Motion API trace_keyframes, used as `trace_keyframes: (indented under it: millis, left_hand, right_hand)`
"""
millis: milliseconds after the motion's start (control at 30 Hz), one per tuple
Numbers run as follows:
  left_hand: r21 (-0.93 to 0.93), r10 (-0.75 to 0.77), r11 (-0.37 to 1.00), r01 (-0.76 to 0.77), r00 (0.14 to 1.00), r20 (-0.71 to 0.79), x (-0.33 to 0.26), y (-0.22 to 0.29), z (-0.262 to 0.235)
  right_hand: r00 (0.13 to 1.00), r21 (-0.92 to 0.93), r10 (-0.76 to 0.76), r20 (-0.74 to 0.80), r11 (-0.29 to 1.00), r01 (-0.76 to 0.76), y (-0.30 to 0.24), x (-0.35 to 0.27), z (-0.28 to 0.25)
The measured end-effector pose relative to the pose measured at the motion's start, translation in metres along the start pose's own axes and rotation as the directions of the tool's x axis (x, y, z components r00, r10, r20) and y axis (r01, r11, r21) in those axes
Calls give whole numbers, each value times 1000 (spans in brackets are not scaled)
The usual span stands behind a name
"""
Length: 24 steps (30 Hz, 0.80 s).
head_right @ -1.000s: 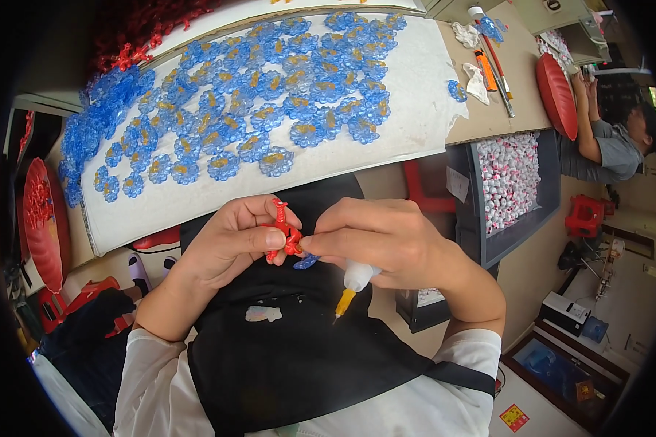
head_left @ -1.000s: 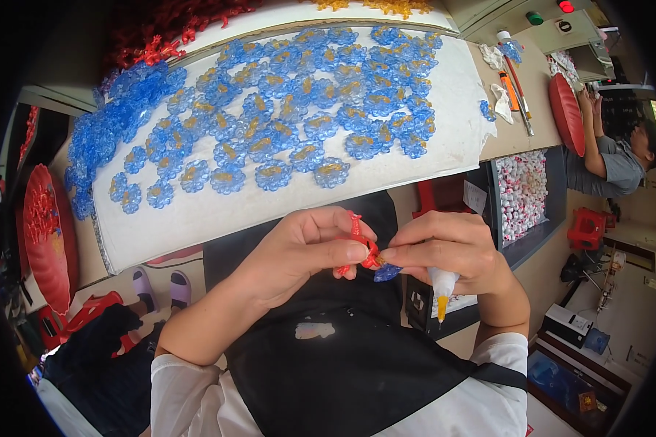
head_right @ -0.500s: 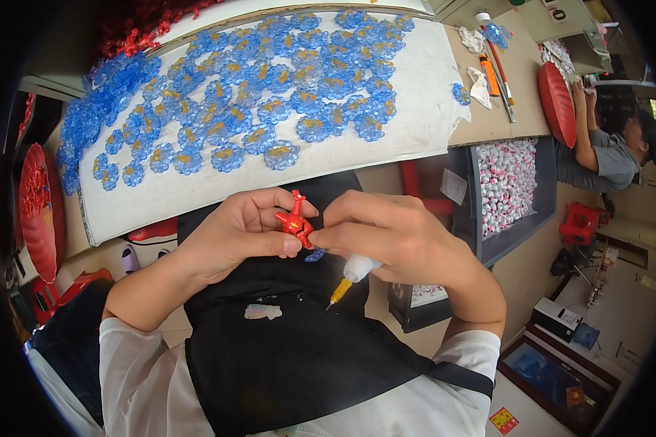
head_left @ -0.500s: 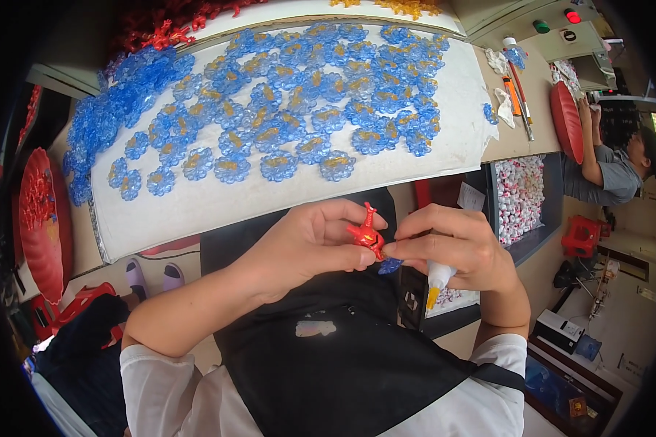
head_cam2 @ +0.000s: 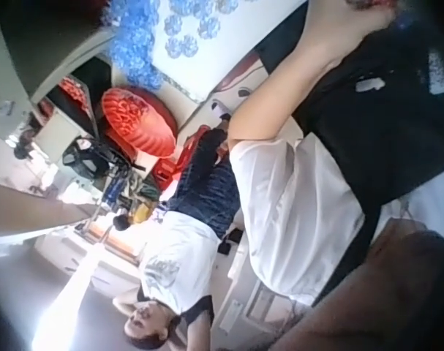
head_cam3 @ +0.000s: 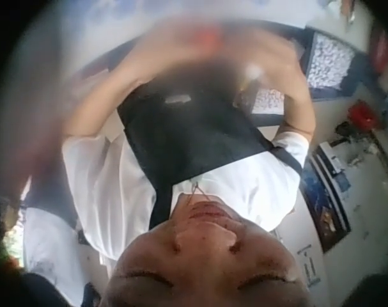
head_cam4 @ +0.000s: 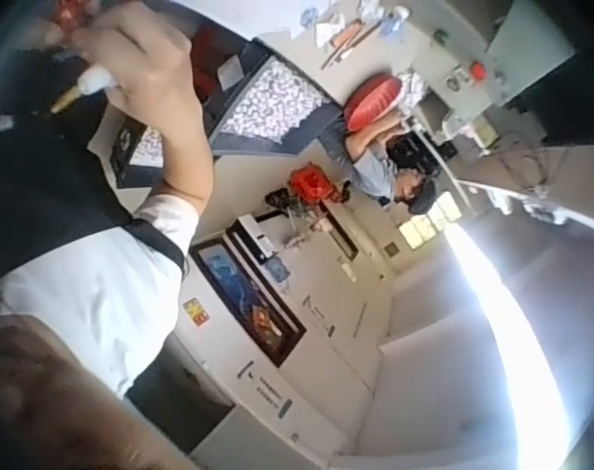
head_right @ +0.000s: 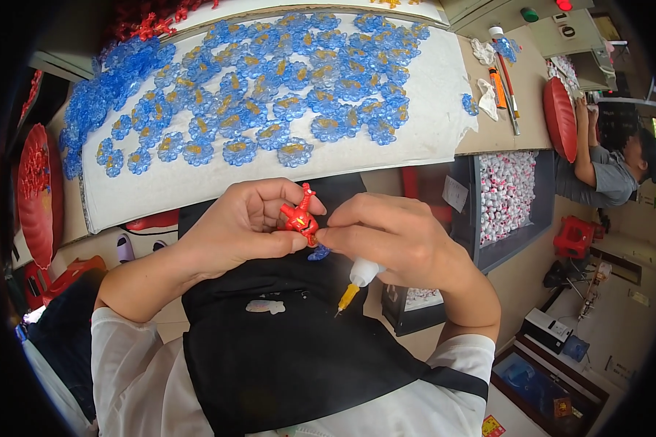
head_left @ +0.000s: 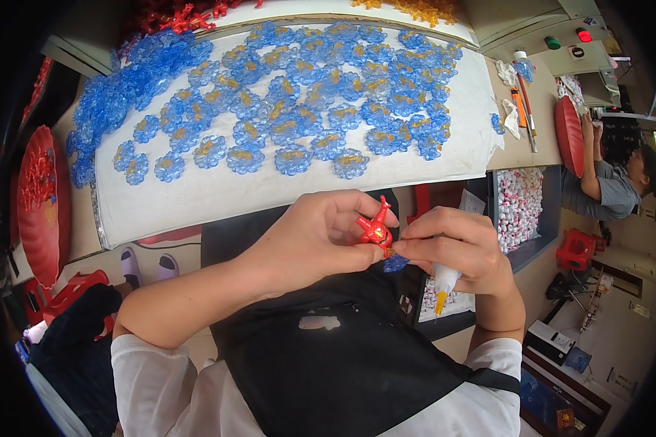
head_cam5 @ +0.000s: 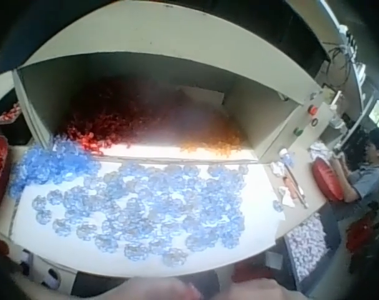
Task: The person assembles toys by applying glue from a bottle onto plastic parts, attaching bases and figurine pieces together by hand, and placing the assembled toys onto a tray.
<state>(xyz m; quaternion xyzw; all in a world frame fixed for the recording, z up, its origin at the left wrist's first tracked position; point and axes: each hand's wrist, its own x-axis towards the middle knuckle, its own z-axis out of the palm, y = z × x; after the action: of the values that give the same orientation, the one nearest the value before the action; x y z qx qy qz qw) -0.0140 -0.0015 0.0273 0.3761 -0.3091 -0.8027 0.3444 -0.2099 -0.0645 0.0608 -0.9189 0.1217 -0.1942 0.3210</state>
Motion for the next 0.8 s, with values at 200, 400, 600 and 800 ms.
trace_keyframes:
  millis: [200,400,600,800]
  left_hand:
    - [-20,20,1000,-20,1000,-8,-1,1,2]
    - [-4,46,999,-46,999,24,3,4,-1]
    - [13,57,998,-57,998,23,-2,10,-18]
    - [261,387,891,-372,922,-8,-27,11,-31]
  right_hand:
    - [1000,-3,-6,-14,1000,6,-1,1,0]
    - [1000,-39,17,-21,999,-18,0,2,-1]
    - [1000,-75,-7,-25,997,5,2,22,1]
    - [991,-249,-64,-118,968,33,-12,43,21]
